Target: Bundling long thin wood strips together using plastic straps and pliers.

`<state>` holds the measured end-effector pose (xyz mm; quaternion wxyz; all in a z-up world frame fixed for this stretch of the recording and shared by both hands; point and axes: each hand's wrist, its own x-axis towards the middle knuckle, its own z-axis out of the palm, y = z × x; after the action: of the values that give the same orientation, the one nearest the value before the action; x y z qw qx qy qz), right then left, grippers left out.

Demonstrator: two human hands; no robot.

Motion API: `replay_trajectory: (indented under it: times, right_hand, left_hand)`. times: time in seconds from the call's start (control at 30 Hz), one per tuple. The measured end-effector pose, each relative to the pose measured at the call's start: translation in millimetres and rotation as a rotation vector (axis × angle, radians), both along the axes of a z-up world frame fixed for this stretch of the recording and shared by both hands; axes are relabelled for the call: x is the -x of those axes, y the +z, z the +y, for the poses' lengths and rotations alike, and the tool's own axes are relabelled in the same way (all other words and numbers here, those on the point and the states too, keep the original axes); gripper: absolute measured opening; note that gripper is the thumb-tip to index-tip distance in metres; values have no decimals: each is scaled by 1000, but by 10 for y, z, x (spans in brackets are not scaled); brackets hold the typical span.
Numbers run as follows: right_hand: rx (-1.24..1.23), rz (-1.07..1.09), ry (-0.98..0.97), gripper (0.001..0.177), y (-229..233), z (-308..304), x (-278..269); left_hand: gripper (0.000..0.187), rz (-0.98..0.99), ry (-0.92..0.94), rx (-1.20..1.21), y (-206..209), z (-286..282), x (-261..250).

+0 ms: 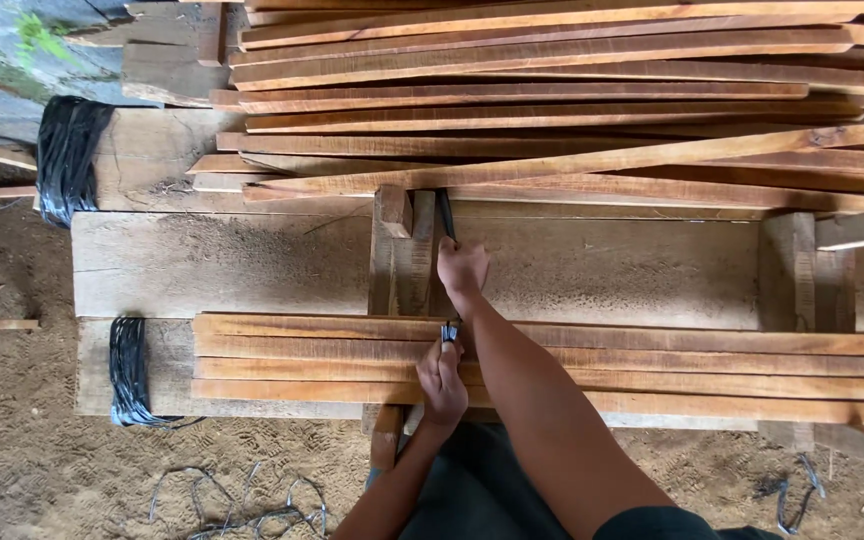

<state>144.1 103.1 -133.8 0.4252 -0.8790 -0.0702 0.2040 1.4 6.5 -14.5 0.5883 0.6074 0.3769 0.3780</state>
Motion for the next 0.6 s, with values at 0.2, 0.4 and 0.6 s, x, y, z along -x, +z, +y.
replay_trajectory:
  times: [0.2, 0.4, 0.6]
  right_hand:
    - [173, 61, 155, 40, -46, -13, 1]
    - [52, 78, 55, 49, -579, -62, -269]
    - [-57, 117, -108, 41, -11, -103, -432]
  left_hand:
    - [52, 19, 29, 0, 73, 35, -86]
    - [49, 55, -16, 77, 7, -25, 19]
    - [51, 210, -98, 130, 128, 87, 1]
